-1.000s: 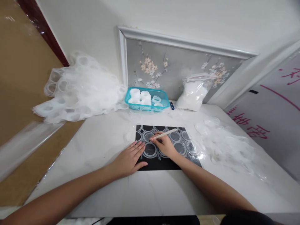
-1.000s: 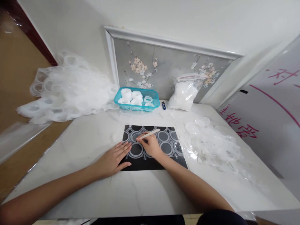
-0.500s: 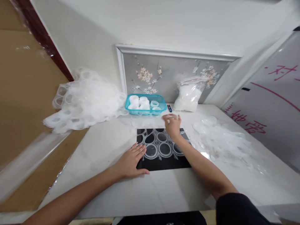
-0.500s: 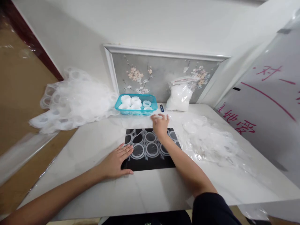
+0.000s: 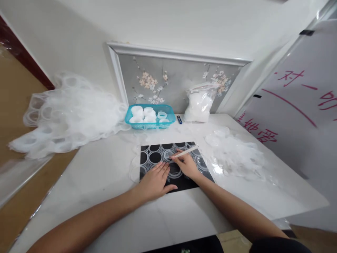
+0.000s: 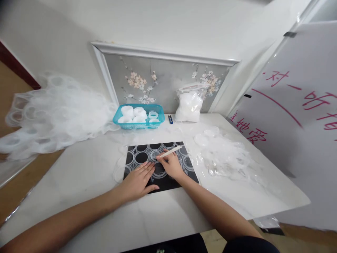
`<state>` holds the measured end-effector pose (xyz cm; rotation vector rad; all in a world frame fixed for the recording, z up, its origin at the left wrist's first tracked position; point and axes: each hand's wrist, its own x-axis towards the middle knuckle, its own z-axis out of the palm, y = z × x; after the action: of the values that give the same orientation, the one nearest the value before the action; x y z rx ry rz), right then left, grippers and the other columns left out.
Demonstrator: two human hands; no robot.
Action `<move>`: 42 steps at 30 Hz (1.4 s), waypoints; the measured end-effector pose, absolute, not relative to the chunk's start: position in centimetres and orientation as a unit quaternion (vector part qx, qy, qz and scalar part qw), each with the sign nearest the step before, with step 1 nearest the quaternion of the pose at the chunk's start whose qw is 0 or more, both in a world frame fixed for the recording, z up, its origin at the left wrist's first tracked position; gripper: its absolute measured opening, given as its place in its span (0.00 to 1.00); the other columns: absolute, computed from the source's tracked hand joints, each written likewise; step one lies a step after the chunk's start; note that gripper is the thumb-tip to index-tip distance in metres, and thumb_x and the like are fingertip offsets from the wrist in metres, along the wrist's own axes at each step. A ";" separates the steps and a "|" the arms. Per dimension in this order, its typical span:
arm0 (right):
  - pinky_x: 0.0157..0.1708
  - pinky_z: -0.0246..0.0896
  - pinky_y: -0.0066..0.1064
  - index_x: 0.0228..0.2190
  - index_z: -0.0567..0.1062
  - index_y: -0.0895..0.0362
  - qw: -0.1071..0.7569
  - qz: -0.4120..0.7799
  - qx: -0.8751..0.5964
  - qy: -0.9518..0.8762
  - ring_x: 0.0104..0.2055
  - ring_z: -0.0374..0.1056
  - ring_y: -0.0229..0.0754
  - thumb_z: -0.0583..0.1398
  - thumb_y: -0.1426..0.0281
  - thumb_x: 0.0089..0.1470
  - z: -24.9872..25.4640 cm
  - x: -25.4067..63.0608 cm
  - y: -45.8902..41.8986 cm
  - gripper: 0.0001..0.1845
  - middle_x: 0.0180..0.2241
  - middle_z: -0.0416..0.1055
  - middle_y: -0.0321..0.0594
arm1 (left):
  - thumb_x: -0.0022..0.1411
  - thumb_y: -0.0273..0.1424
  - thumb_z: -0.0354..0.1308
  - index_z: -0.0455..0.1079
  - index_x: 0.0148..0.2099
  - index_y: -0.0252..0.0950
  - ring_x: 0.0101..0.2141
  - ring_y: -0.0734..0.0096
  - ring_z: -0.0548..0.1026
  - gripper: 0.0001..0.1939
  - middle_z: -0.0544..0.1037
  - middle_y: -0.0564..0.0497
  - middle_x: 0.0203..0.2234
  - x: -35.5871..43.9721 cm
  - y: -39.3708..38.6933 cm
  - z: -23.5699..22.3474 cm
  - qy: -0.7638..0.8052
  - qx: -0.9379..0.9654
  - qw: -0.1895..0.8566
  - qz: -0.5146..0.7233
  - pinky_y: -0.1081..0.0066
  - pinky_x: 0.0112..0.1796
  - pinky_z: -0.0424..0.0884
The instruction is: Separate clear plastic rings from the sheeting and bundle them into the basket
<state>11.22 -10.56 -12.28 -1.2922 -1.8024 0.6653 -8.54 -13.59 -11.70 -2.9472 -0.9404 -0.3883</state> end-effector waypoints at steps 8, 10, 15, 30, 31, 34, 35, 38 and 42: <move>0.61 0.46 0.61 0.33 0.80 0.51 0.342 0.170 -0.520 -0.764 0.59 0.64 0.56 0.56 0.66 0.62 -12.4 11.1 -11.8 0.12 0.38 0.80 0.41 | 0.68 0.55 0.37 0.63 0.60 0.23 0.58 0.51 0.66 0.40 0.69 0.31 0.56 -9.1 -13.6 -11.7 -0.296 -0.947 -0.006 -0.125 0.55 0.59 0.58; 0.63 0.35 0.65 0.36 0.79 0.49 0.313 0.094 -0.501 -0.801 0.63 0.58 0.57 0.56 0.69 0.61 -12.5 10.6 -12.6 0.10 0.42 0.79 0.40 | 0.66 0.57 0.37 0.62 0.60 0.23 0.58 0.51 0.66 0.42 0.69 0.31 0.56 -9.0 -13.6 -11.5 -0.295 -0.948 -0.012 -0.119 0.54 0.59 0.59; 0.64 0.26 0.64 0.37 0.78 0.49 0.260 -0.015 -0.480 -0.838 0.60 0.60 0.54 0.57 0.77 0.58 -10.3 11.0 -10.6 0.13 0.36 0.80 0.38 | 0.56 0.65 0.44 0.61 0.61 0.23 0.58 0.47 0.66 0.51 0.69 0.30 0.56 -9.1 -13.6 -11.5 -0.295 -0.947 -0.044 -0.119 0.52 0.59 0.58; 0.57 0.59 0.47 0.28 0.80 0.52 0.414 0.233 -0.564 -0.676 0.51 0.72 0.51 0.56 0.59 0.59 -13.1 17.3 -10.6 0.16 0.34 0.80 0.40 | 0.64 0.54 0.49 0.67 0.56 0.22 0.55 0.47 0.70 0.38 0.71 0.30 0.54 -1.2 -12.4 -9.4 -0.285 -0.956 0.007 -0.070 0.55 0.56 0.64; 0.58 0.58 0.48 0.29 0.80 0.52 0.407 0.238 -0.568 -0.674 0.52 0.70 0.52 0.57 0.59 0.59 -13.1 17.4 -10.4 0.16 0.34 0.80 0.40 | 0.64 0.54 0.50 0.66 0.57 0.20 0.56 0.47 0.69 0.38 0.71 0.29 0.54 -0.8 -12.4 -9.9 -0.296 -0.953 0.003 -0.063 0.55 0.56 0.63; 0.60 0.54 0.50 0.31 0.81 0.52 0.388 0.240 -0.572 -0.681 0.56 0.67 0.53 0.57 0.59 0.58 -13.0 17.5 -10.2 0.15 0.37 0.81 0.40 | 0.65 0.52 0.49 0.64 0.58 0.17 0.58 0.46 0.66 0.40 0.68 0.26 0.56 -0.8 -12.4 -10.6 -0.304 -0.952 -0.014 -0.043 0.57 0.58 0.60; 0.60 0.53 0.50 0.32 0.81 0.52 0.386 0.238 -0.573 -0.683 0.57 0.67 0.53 0.57 0.60 0.58 -12.9 17.5 -10.2 0.14 0.38 0.80 0.40 | 0.65 0.52 0.48 0.64 0.58 0.16 0.58 0.46 0.66 0.40 0.68 0.26 0.56 -0.9 -12.4 -10.7 -0.302 -0.952 -0.020 -0.040 0.57 0.59 0.59; 0.60 0.52 0.49 0.32 0.81 0.52 0.388 0.236 -0.577 -0.679 0.57 0.66 0.54 0.57 0.61 0.59 -12.7 17.4 -10.4 0.14 0.37 0.81 0.40 | 0.66 0.53 0.45 0.64 0.59 0.17 0.59 0.47 0.65 0.40 0.67 0.27 0.57 -1.3 -12.2 -10.9 -0.294 -0.955 -0.029 -0.040 0.58 0.60 0.58; 0.60 0.52 0.49 0.33 0.81 0.52 0.385 0.236 -0.580 -0.678 0.58 0.66 0.54 0.58 0.62 0.59 -12.5 17.5 -10.4 0.13 0.37 0.81 0.40 | 0.67 0.55 0.41 0.63 0.60 0.21 0.59 0.49 0.65 0.40 0.68 0.29 0.57 -1.5 -12.0 -11.3 -0.286 -0.957 -0.022 -0.046 0.57 0.59 0.58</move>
<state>17.45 -10.37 -12.46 -1.4769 -1.7270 0.6021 -1.49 -12.01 -11.28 -3.0488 -0.9124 -0.1453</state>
